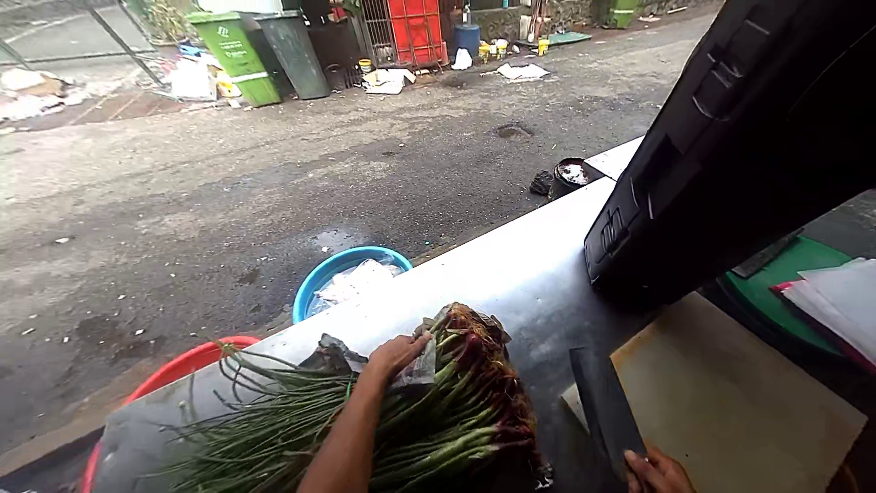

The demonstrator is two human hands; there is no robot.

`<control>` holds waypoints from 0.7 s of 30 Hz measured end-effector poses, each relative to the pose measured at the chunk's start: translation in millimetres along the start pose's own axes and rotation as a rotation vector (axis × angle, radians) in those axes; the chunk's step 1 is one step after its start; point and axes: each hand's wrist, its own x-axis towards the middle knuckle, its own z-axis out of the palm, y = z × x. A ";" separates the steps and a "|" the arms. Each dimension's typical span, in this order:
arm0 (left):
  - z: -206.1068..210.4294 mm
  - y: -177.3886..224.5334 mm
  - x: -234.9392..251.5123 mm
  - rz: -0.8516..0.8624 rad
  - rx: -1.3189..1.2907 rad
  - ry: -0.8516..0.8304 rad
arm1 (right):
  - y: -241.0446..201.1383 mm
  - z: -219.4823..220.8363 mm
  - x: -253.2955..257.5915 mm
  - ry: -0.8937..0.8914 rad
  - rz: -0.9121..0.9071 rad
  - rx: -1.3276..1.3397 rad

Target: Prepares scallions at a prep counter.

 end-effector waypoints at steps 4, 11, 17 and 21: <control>6.5 0.6 -17.3 0.104 -0.112 0.177 | -2.3 -32.3 11.6 0.079 0.006 -0.045; 0.6 23.6 -92.2 0.247 -0.143 0.668 | 3.0 -74.4 57.1 0.215 0.066 -0.132; 133.8 66.0 -232.2 0.466 -0.063 0.564 | 0.5 -75.8 57.0 0.189 0.090 -0.027; 240.1 58.3 -239.8 0.568 0.312 0.554 | 0.0 -75.6 57.2 0.176 0.095 -0.035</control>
